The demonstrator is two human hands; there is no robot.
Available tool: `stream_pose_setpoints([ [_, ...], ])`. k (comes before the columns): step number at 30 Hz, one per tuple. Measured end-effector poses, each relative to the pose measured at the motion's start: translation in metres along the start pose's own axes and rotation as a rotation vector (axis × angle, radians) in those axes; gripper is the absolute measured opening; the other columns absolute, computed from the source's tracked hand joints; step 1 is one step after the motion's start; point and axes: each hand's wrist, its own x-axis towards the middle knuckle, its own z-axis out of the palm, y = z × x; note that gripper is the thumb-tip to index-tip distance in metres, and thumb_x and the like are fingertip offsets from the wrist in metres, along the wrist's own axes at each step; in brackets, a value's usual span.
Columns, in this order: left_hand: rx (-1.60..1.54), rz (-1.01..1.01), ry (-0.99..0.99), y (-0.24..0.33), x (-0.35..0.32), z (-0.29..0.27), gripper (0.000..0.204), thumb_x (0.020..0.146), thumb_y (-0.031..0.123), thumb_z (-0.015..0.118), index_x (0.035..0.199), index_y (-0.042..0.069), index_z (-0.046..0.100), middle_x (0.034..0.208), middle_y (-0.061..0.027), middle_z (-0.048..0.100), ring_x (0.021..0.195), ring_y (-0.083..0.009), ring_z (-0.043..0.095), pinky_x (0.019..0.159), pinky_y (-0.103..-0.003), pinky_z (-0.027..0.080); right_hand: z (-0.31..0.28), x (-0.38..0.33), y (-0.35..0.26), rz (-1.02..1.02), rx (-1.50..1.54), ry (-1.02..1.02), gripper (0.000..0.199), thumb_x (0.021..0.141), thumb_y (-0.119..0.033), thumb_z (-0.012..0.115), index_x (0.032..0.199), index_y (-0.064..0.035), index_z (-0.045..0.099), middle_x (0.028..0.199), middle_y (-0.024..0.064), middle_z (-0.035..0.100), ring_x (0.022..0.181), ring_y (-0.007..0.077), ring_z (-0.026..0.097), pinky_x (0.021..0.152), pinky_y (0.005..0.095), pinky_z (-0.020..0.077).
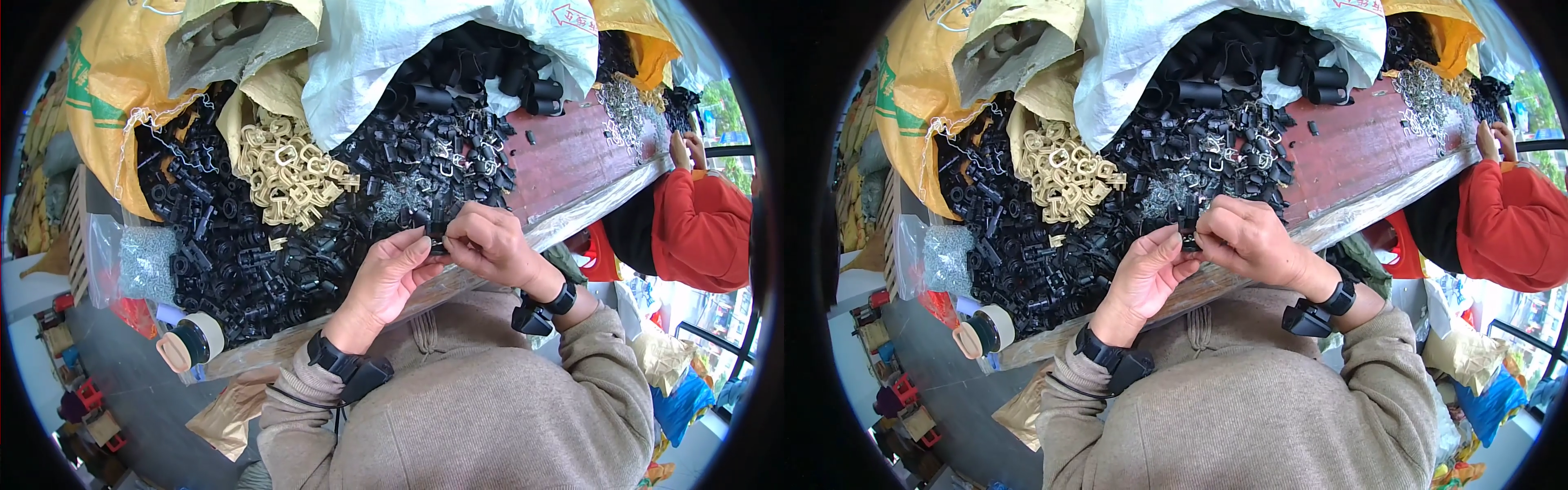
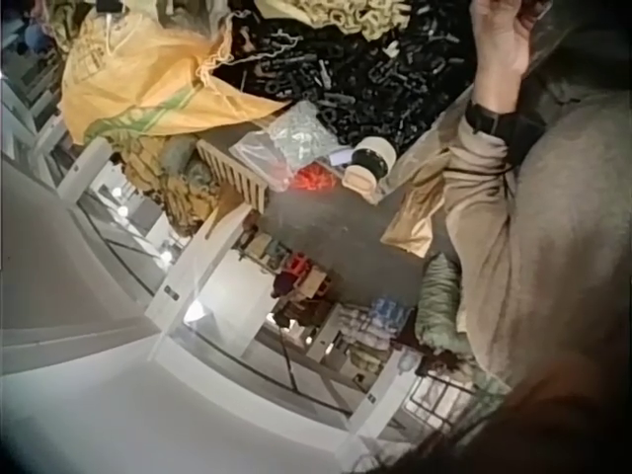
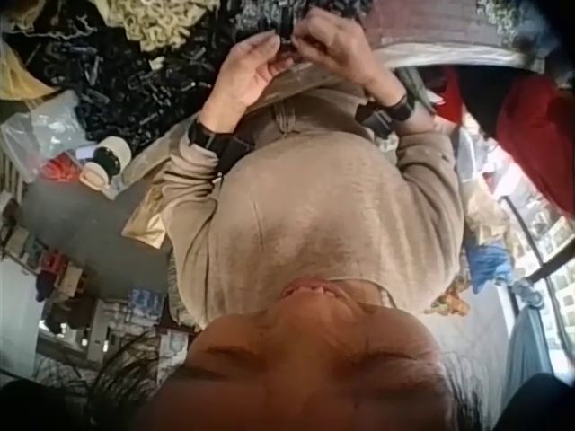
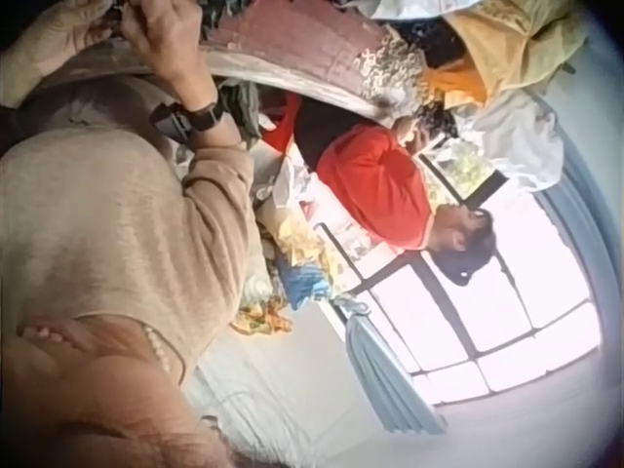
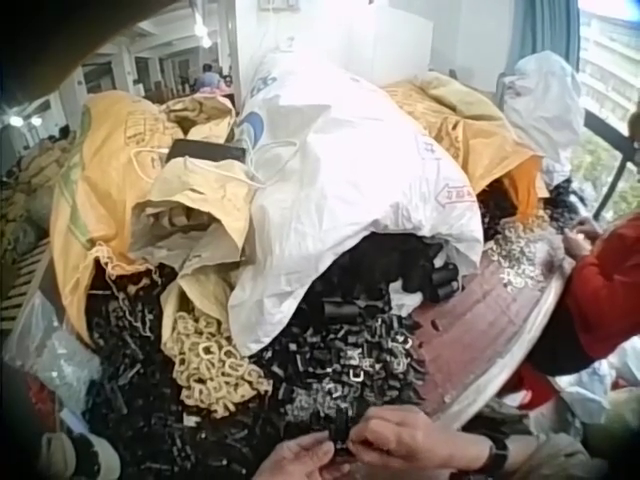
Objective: The person assembles components by hand, picking up a black plastic housing and inserting a beige clip into it. They then slide a black sleeve over the housing and press the pieces together before setting the completed assembly aside.
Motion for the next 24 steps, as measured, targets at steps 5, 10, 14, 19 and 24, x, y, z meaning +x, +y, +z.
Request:
stream_pose_setpoints([
  [5, 0.054, -0.005, 0.055, -0.003, 0.0, -0.001, 0.02, 0.08, 0.009, 0.058, 0.098, 0.002, 0.054, 0.089, -0.0084, 0.059, 0.081, -0.0204, 0.061, 0.069, -0.025, 0.051, -0.001, -0.004, -0.003, -0.017, -0.08, 0.031, 0.015, 0.065, 0.002, 0.061, 0.073, -0.0036, 0.05, 0.062, 0.0058, 0.046, 0.05, 0.0201, 0.047, 0.044, 0.0287, 0.0371],
  [10, 0.048, -0.004, 0.052, -0.004, -0.001, 0.0, 0.021, 0.079, 0.008, 0.058, 0.098, 0.001, 0.054, 0.088, -0.0081, 0.059, 0.08, -0.0199, 0.061, 0.069, -0.025, 0.051, -0.002, -0.005, -0.005, -0.039, -0.091, -0.004, 0.015, 0.064, 0.001, 0.061, 0.073, -0.0037, 0.05, 0.062, 0.0059, 0.046, 0.052, 0.0206, 0.048, 0.045, 0.0299, 0.0375],
  [14, 0.054, 0.0, 0.031, -0.005, -0.003, 0.0, 0.02, 0.08, 0.009, 0.058, 0.097, 0.0, 0.055, 0.087, -0.0078, 0.06, 0.08, -0.0192, 0.061, 0.069, -0.025, 0.051, -0.002, -0.008, -0.007, -0.068, -0.11, -0.013, 0.016, 0.065, -0.001, 0.062, 0.073, -0.0038, 0.049, 0.063, 0.006, 0.046, 0.053, 0.021, 0.048, 0.046, 0.0304, 0.0376],
  [19, 0.146, 0.0, 0.063, -0.003, -0.005, 0.001, 0.02, 0.081, 0.01, 0.056, 0.097, 0.0, 0.055, 0.087, -0.0113, 0.061, 0.076, -0.0206, 0.062, 0.068, -0.026, 0.053, -0.003, -0.007, -0.006, 0.079, -0.006, -0.116, 0.016, 0.066, -0.005, 0.063, 0.074, -0.0049, 0.049, 0.064, 0.0066, 0.044, 0.054, 0.0233, 0.048, 0.047, 0.0308, 0.039],
  [24, 0.242, 0.053, 0.076, 0.019, -0.022, 0.001, 0.022, 0.081, 0.01, 0.056, 0.098, -0.003, 0.055, 0.091, -0.0137, 0.06, 0.078, -0.0196, 0.061, 0.068, -0.024, 0.051, -0.003, -0.009, 0.001, 0.288, 0.193, -0.174, 0.017, 0.068, -0.008, 0.065, 0.073, -0.0044, 0.049, 0.066, 0.0074, 0.046, 0.054, 0.0232, 0.049, 0.047, 0.0305, 0.0381],
])
